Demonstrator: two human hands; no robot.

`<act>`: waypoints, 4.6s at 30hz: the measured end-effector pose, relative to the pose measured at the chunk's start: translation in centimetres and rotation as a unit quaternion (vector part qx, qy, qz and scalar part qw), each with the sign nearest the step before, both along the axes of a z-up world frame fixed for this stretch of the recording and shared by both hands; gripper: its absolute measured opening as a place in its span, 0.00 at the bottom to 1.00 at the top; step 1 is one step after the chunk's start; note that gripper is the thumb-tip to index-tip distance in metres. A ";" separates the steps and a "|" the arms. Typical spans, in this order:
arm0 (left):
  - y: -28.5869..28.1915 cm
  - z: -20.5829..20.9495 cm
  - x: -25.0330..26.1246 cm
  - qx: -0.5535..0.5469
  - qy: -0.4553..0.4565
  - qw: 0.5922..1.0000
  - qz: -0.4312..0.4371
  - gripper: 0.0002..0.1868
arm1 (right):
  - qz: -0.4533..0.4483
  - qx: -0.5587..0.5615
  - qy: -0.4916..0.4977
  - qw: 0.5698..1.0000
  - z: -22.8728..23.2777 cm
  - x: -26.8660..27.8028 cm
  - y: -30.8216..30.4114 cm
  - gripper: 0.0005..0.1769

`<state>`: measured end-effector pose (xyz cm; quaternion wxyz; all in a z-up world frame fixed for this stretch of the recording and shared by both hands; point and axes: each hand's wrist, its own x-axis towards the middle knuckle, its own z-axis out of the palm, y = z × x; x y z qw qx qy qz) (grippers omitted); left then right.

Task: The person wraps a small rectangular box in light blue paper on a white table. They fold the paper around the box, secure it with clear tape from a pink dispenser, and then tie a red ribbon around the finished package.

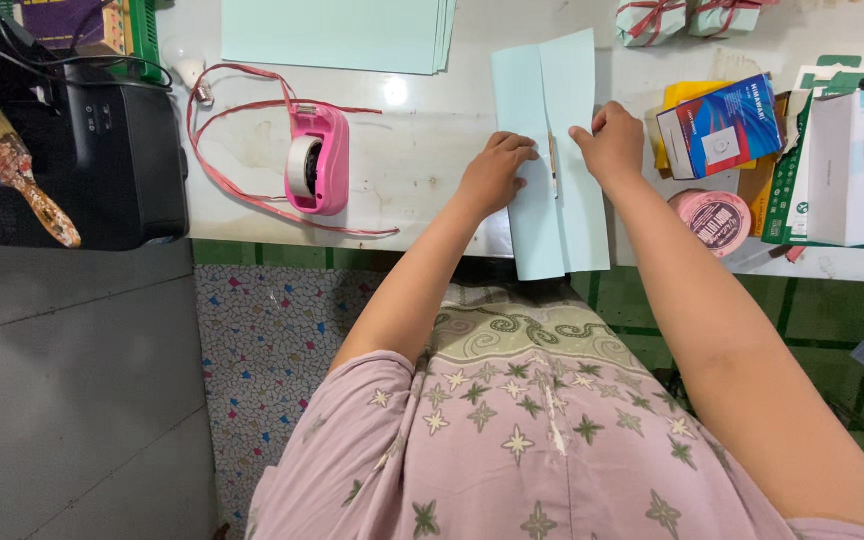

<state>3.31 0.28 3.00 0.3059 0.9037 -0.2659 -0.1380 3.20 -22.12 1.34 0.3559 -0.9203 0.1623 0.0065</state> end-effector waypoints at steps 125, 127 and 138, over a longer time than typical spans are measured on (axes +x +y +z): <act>2.8 -2.1 -12.4 0.267 -0.152 0.944 0.122 0.53 | 0.487 -0.148 -0.090 0.856 2.7 -6.1 7.7 0.42; 2.7 -2.6 -12.6 0.275 -0.152 0.941 0.125 0.54 | 0.486 -0.148 -0.089 0.857 2.7 -5.9 7.8 0.40; 5.6 -1.8 -12.4 0.270 -0.145 0.945 0.117 0.48 | 0.406 0.037 -0.070 0.910 5.9 2.4 13.2 0.24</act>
